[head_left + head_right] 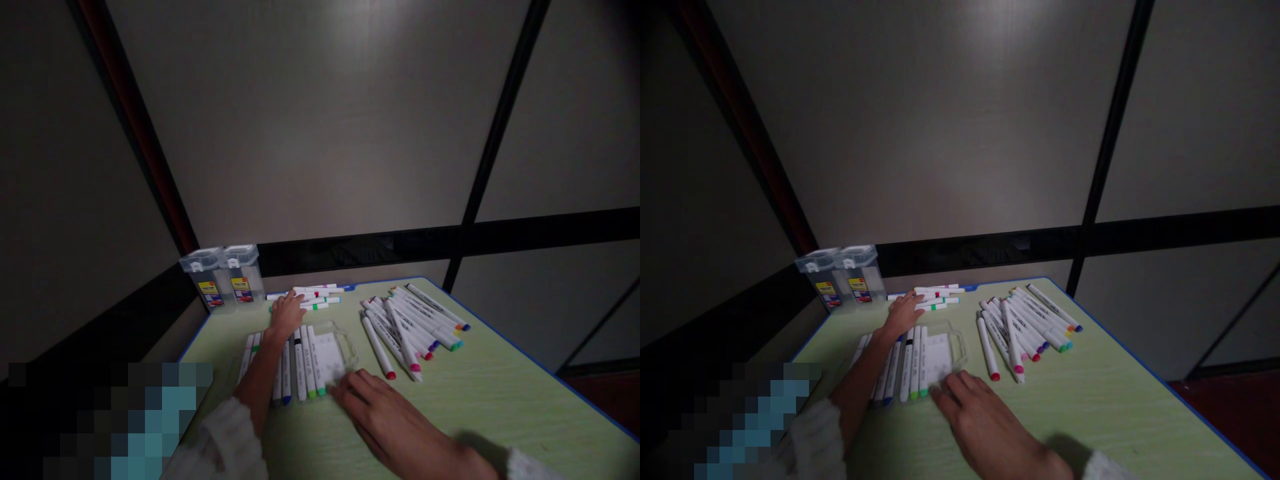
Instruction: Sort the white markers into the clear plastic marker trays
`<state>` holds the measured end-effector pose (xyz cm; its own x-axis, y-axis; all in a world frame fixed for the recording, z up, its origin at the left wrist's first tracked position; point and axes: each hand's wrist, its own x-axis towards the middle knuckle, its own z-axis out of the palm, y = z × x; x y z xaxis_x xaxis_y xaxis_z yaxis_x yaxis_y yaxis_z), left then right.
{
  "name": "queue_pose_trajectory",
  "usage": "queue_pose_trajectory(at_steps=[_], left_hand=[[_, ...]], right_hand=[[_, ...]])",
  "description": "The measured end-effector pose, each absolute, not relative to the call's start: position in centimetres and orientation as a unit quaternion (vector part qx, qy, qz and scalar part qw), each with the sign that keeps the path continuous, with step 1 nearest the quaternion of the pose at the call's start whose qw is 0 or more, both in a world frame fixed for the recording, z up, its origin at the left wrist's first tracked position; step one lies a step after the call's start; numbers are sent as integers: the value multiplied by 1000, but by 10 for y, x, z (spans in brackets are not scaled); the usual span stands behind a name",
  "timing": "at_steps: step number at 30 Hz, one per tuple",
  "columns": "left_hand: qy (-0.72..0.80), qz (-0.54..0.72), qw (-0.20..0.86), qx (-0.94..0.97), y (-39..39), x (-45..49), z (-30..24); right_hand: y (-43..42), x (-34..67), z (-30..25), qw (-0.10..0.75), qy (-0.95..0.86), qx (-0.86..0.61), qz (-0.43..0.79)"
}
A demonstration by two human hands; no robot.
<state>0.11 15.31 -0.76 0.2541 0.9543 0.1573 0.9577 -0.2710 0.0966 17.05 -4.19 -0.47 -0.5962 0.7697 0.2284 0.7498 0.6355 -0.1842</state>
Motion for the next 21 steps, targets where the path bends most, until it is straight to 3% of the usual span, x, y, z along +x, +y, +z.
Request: queue_pose_trajectory(at_steps=[21], left_hand=[[-547, -93, -13, -832, 140, -6, 5]], right_hand=[[-43, 170, -5, 155, -895, -418, 19]])
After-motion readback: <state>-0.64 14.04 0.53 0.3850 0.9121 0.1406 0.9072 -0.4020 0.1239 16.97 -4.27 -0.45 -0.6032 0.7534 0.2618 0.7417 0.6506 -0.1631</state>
